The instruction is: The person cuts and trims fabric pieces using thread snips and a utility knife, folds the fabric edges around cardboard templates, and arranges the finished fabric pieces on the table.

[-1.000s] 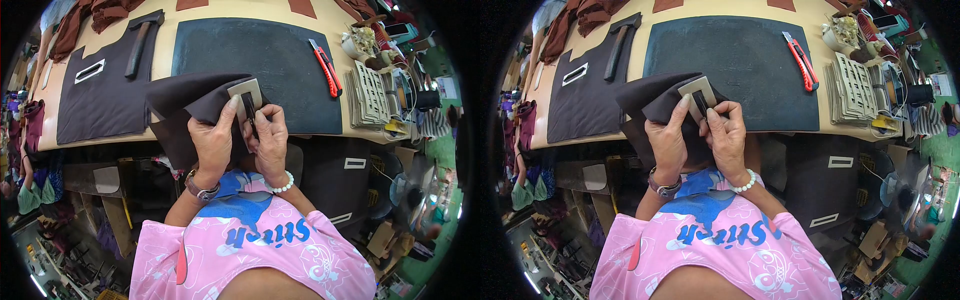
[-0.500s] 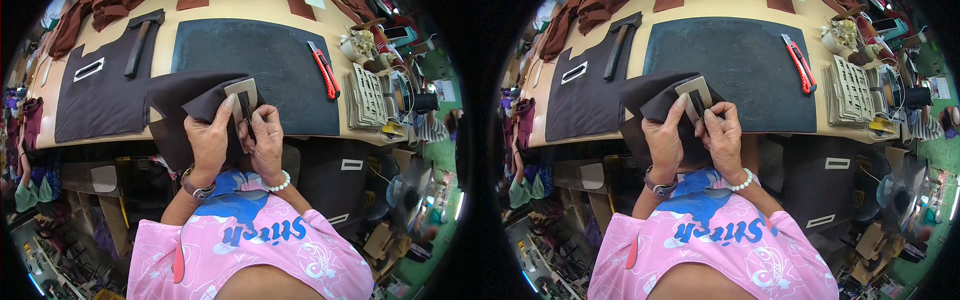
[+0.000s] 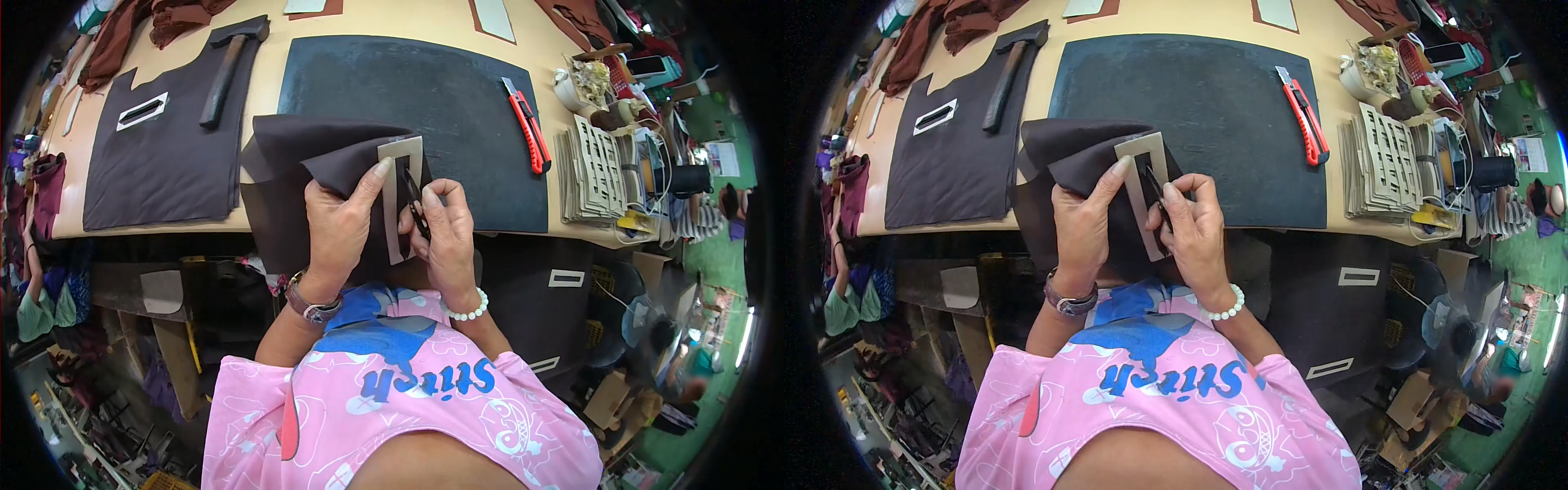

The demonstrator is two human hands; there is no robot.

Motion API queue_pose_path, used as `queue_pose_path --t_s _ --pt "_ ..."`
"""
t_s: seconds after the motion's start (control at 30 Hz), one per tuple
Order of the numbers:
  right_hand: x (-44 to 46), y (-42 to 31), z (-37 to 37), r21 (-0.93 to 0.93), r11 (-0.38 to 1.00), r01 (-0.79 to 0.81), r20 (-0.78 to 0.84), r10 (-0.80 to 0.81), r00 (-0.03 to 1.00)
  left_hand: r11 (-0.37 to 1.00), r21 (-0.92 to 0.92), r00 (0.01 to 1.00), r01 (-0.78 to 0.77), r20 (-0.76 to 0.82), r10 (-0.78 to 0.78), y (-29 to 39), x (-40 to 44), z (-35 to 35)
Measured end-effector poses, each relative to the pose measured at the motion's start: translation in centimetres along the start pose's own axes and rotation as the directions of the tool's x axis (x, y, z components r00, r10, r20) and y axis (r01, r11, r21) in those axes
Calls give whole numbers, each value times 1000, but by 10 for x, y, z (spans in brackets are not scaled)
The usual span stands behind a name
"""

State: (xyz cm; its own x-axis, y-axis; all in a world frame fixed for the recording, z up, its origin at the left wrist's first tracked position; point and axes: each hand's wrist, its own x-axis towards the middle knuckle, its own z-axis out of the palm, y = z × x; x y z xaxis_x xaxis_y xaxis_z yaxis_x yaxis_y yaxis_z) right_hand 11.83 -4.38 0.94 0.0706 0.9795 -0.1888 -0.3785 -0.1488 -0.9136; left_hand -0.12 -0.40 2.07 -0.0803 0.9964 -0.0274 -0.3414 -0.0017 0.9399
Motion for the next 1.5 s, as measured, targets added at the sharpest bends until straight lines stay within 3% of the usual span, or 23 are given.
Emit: queue_pose_path --t_s 0.27,0.4,0.8,0.87,0.97,1.07,1.23,1.5 --pt "3 -13 -2 29 1000 2 25 -2 1000 999 52 996 17 86 -22 7 2 -5" --pt "3 -19 -3 -41 999 12 46 -11 999 997 6 983 78 164 -78 10 4 -11" --pt "4 -12 1 -34 999 -23 16 24 1000 991 27 977 134 162 -137 14 5 -12" --pt "5 -6 2 -1 1000 -16 8 16 1000 987 6 977 162 143 -161 12 6 -10" --pt "8 6 0 -177 980 94 -14 -98 995 982 -25 975 188 125 -183 5 6 -9" --pt "1 -1 0 -233 972 -10 -35 2 999 983 -42 982 179 64 -176 -11 8 -9" --pt "-6 5 7 -114 992 -54 -96 43 994 990 -92 989 107 -91 -115 -28 1 7" --pt "-5 6 15 -85 996 -11 -153 -2 988 994 -98 987 50 -147 -64 -21 -7 21"
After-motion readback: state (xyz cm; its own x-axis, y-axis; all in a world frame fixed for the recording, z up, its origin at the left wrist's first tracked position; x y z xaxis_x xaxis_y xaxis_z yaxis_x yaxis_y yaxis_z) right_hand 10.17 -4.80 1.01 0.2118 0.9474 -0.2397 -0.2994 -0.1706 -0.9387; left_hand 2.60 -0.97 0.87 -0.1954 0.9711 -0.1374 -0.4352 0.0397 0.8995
